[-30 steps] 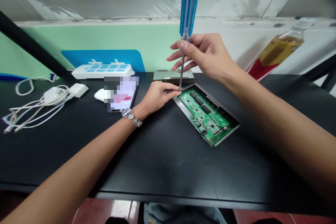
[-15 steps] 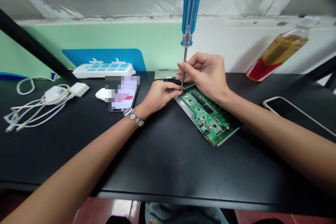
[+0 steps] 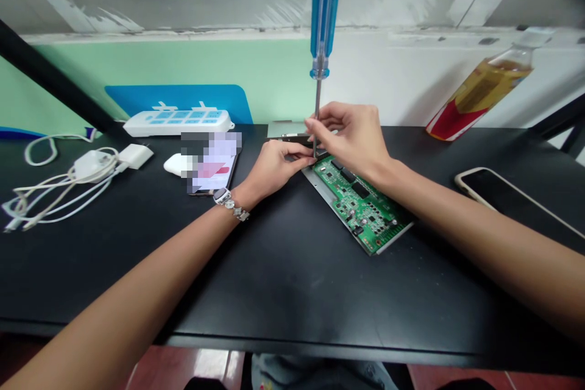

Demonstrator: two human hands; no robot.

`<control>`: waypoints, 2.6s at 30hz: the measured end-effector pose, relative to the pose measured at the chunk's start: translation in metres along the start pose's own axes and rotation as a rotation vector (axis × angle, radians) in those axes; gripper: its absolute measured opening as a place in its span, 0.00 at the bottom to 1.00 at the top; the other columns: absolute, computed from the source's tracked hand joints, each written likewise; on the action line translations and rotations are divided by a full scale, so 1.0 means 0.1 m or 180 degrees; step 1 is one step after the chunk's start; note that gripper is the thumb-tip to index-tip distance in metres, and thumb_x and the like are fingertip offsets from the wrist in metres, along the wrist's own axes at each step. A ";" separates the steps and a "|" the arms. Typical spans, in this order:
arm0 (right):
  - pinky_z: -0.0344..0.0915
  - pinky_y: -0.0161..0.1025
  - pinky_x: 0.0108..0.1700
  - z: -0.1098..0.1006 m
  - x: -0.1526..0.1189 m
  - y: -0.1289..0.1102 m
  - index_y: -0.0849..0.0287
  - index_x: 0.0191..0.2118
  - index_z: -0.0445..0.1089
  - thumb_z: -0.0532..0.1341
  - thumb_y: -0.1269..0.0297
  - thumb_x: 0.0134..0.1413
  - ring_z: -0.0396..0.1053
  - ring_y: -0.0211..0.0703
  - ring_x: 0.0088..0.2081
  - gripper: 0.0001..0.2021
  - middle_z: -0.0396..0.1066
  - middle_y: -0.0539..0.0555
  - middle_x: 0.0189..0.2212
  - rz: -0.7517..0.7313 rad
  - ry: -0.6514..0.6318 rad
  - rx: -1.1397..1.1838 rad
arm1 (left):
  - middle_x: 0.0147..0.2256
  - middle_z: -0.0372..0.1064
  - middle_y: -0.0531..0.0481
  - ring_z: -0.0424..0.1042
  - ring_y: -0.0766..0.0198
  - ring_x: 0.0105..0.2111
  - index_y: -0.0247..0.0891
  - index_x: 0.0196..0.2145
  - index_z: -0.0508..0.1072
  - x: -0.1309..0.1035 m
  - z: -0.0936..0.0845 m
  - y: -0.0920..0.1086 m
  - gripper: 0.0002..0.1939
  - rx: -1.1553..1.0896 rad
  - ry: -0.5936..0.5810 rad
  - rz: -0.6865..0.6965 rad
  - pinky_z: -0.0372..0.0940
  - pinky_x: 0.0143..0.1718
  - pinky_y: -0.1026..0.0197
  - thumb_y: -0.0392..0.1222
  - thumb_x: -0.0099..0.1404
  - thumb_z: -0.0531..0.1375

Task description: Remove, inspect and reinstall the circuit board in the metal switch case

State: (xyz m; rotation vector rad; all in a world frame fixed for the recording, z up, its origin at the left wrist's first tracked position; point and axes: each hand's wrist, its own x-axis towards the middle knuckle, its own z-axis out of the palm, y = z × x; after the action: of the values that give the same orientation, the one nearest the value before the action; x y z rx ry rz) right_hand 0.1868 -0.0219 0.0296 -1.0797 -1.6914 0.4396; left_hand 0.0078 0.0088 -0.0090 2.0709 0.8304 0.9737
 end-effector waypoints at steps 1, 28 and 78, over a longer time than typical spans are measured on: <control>0.69 0.45 0.37 -0.01 0.00 -0.01 0.55 0.29 0.71 0.65 0.51 0.61 0.74 0.47 0.31 0.15 0.74 0.53 0.25 -0.0047 -0.0001 -0.0353 | 0.39 0.84 0.46 0.81 0.55 0.42 0.37 0.37 0.85 0.00 0.00 0.01 0.06 -0.0004 0.0002 -0.0011 0.73 0.50 0.54 0.38 0.63 0.68; 0.60 0.40 0.28 -0.14 0.16 0.08 0.57 0.32 0.70 0.66 0.60 0.63 0.68 0.40 0.22 0.10 0.72 0.50 0.20 -0.0033 -0.1098 -0.0074 | 0.38 0.83 0.46 0.81 0.57 0.40 0.37 0.35 0.85 0.00 0.01 -0.03 0.05 -0.0084 0.0017 0.0061 0.72 0.47 0.57 0.38 0.62 0.68; 0.66 0.38 0.30 0.02 -0.09 0.25 0.58 0.31 0.73 0.71 0.52 0.55 0.69 0.39 0.28 0.14 0.73 0.50 0.27 0.0163 0.0093 0.0812 | 0.33 0.78 0.46 0.78 0.59 0.37 0.33 0.30 0.78 0.11 0.16 -0.03 0.13 -0.1017 0.0232 -0.0424 0.73 0.47 0.53 0.44 0.55 0.74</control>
State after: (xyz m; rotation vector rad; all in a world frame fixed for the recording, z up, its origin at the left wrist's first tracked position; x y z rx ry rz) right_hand 0.1963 -0.0159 0.0056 -0.9385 -1.5370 0.6507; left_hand 0.0260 0.0140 -0.0151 1.6967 0.7823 1.0393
